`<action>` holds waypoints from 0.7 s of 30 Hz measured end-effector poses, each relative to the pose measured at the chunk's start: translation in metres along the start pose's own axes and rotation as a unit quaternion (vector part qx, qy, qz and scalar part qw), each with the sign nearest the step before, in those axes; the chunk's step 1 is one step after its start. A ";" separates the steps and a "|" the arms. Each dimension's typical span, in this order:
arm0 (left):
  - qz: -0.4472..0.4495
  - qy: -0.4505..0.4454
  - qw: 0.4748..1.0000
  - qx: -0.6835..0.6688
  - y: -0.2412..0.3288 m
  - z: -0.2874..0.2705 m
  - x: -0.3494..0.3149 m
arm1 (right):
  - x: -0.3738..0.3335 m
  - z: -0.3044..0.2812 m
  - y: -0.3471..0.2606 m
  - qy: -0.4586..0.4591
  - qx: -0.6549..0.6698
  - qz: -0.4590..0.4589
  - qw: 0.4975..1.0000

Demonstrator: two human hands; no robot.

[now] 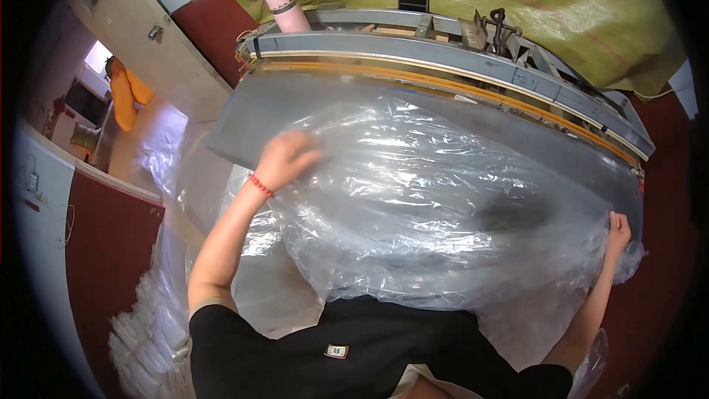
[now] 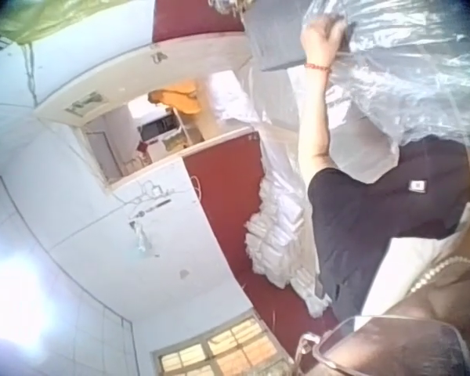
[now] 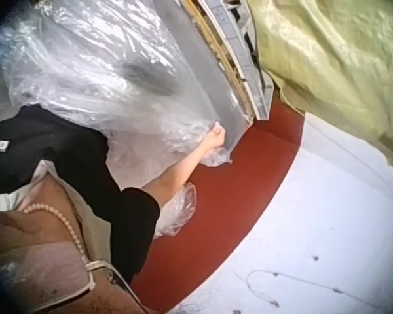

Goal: The person aligns and manages large plastic film sheets on a sealing machine by hand.

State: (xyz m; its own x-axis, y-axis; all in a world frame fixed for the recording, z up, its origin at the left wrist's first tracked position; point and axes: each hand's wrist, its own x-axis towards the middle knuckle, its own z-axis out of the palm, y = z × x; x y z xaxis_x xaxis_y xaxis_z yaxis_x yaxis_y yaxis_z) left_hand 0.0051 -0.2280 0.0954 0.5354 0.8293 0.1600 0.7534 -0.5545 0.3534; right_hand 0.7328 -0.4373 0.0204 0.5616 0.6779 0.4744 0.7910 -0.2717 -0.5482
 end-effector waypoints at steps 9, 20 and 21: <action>-0.127 -0.047 0.968 -0.213 -0.057 0.032 0.104 | 0.000 0.001 0.001 0.008 0.004 0.004 1.000; -0.064 0.115 0.979 0.157 -0.043 0.049 0.136 | -0.003 0.001 -0.012 0.026 0.005 0.008 1.000; -0.064 0.116 0.979 0.157 -0.037 0.052 0.137 | -0.003 0.001 -0.012 0.027 0.009 0.009 1.000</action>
State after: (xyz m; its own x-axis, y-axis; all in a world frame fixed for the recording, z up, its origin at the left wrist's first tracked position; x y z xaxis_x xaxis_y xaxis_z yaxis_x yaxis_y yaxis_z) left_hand 0.0705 -0.0971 0.0559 0.3555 0.8666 0.3501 0.9083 -0.4087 0.0894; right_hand 0.7219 -0.4354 0.0247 0.5879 0.6350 0.5012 0.7770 -0.2708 -0.5684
